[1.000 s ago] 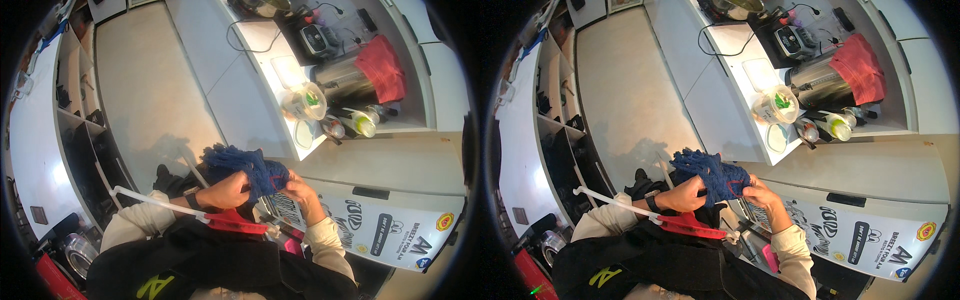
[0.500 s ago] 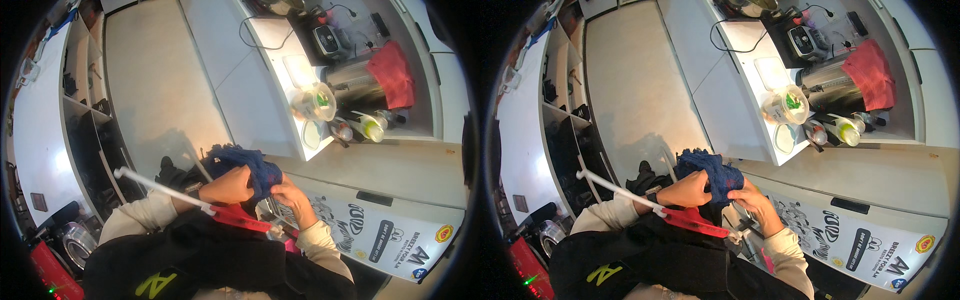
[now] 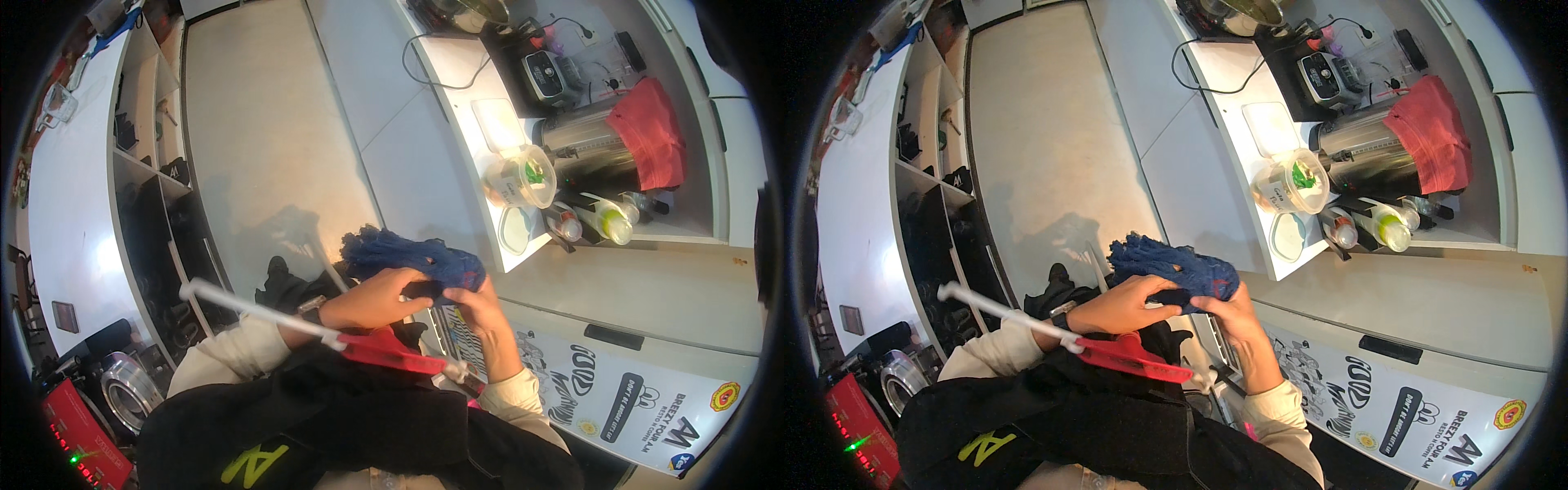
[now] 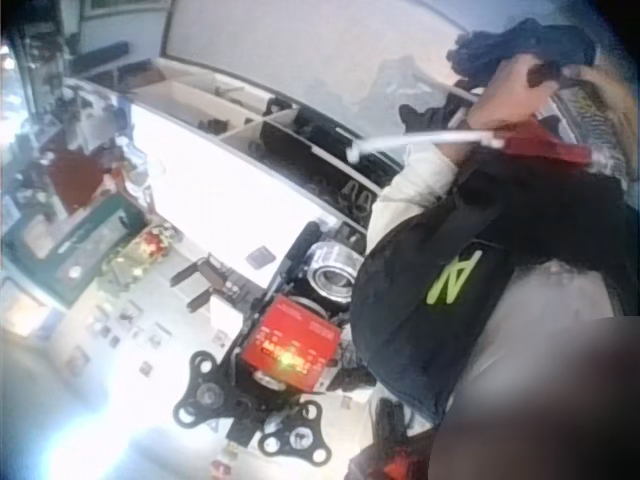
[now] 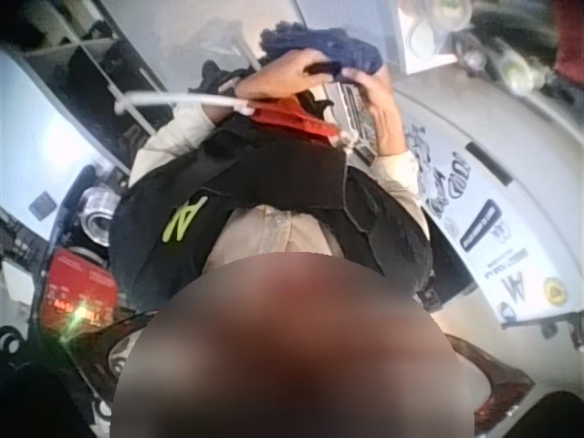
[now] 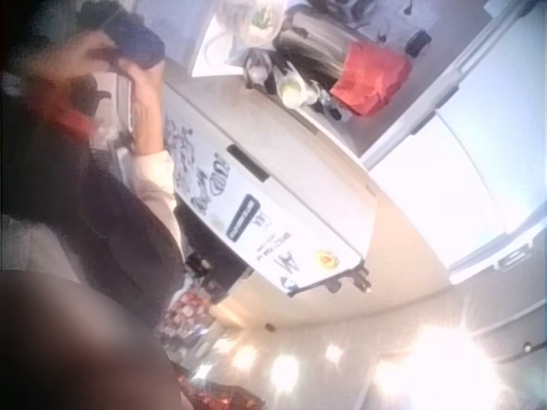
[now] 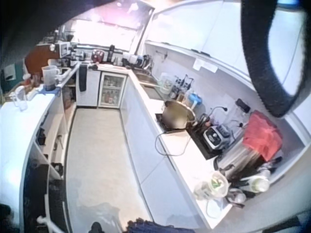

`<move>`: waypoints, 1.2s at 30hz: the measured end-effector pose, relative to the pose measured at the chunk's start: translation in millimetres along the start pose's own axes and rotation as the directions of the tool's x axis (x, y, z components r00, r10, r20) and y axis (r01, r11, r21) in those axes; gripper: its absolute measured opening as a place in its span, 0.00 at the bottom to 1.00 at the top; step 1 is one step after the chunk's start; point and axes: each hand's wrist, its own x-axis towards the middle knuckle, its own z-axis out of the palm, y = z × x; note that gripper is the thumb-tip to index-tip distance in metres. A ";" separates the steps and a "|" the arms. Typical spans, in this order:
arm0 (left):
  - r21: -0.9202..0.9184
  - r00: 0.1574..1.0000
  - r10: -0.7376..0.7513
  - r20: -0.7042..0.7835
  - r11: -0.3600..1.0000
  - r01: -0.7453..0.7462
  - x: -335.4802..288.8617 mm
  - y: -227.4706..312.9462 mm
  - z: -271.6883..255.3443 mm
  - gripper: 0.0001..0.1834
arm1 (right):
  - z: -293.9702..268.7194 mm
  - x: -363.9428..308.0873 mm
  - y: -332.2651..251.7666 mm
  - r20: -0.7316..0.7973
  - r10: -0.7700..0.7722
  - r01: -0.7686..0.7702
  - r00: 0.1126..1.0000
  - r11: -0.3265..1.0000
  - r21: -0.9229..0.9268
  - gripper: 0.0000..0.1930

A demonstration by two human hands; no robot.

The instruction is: The person assembles a mop by attaching a blue mop head to a white handle. They insert the handle into the mop head, secure it with a red locking mechanism, and adjust the fabric strands to ensure a proper fit. The person then lifts the assembled mop to inspect the connection.

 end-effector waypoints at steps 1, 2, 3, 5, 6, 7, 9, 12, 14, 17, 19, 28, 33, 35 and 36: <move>-0.080 0.999 0.025 0.033 0.997 -0.022 -1.0 -1.7 -0.9 0.33 | -3.9 -0.2 -4.8 0.021 -0.020 0.020 1.000 1.000 -0.011 0.23; -0.159 0.996 0.052 0.066 0.986 -0.041 -2.6 -6.2 -2.0 0.34 | -8.6 -0.2 -10.2 0.042 -0.039 0.040 0.998 0.999 -0.020 0.22; -0.238 0.992 0.082 0.096 0.970 -0.057 -3.8 -11.2 -2.4 0.36 | -12.6 -0.3 -15.0 0.062 -0.058 0.060 0.996 0.998 -0.029 0.21; -0.317 0.985 0.149 0.083 0.941 -0.116 -8.6 -12.5 0.6 0.31 | -20.4 -1.8 -24.3 0.004 -0.087 0.087 0.996 0.996 -0.002 0.18; -0.318 0.986 0.114 0.121 0.945 -0.070 -13.1 -11.6 -0.4 0.30 | -23.3 -2.6 -28.4 -0.025 -0.101 0.102 0.995 0.995 0.011 0.17; -0.317 0.984 0.081 0.160 0.948 -0.027 -16.2 -9.1 -3.9 0.29 | -25.9 -2.7 -31.6 -0.057 -0.117 0.118 0.992 0.993 0.023 0.15; -0.257 0.928 0.048 0.370 0.965 0.052 -20.2 -12.9 -17.8 0.25 | -29.2 -6.6 -40.0 -0.110 -0.181 0.185 0.977 0.982 0.027 0.14; -0.317 0.904 0.173 0.391 0.947 -0.044 -36.3 -26.5 -23.7 0.30 | -43.8 -16.6 -52.4 -0.182 -0.255 0.258 0.950 0.966 -0.009 0.15; -0.326 0.911 0.171 0.374 0.944 -0.044 -39.0 -12.0 -37.4 0.34 | -54.9 -25.0 -60.0 -0.202 -0.261 0.249 0.944 0.965 -0.083 0.20; -0.504 0.904 0.359 0.231 0.839 -0.205 -38.6 -15.4 -39.8 0.43 | -60.4 -34.0 -66.5 -0.266 -0.279 0.246 0.923 0.958 -0.150 0.25; -0.593 0.857 0.473 0.207 0.757 -0.274 -38.3 -14.2 -44.5 0.43 | -57.9 -42.1 -73.1 -0.279 -0.290 0.246 0.915 0.952 -0.182 0.27; -0.419 0.924 0.216 0.316 0.905 -0.069 -29.5 -8.5 -41.4 0.40 | -37.8 -66.7 -48.4 -0.292 -0.220 0.188 0.931 0.973 -0.134 0.32; -0.320 0.911 0.225 0.346 0.941 -0.111 -7.6 -4.0 -24.8 0.29 | -26.2 -75.1 -33.0 -0.250 -0.168 0.147 0.954 0.984 -0.100 0.34; -0.333 0.896 0.286 0.339 0.927 -0.170 -0.4 -9.7 -18.2 0.26 | -22.7 -77.6 -32.5 -0.227 -0.189 0.163 0.955 0.978 -0.129 0.34; -0.326 0.894 0.292 0.340 0.928 -0.180 2.0 -12.8 -17.9 0.26 | -16.6 -79.0 -36.4 -0.226 -0.202 0.172 0.953 0.974 -0.147 0.34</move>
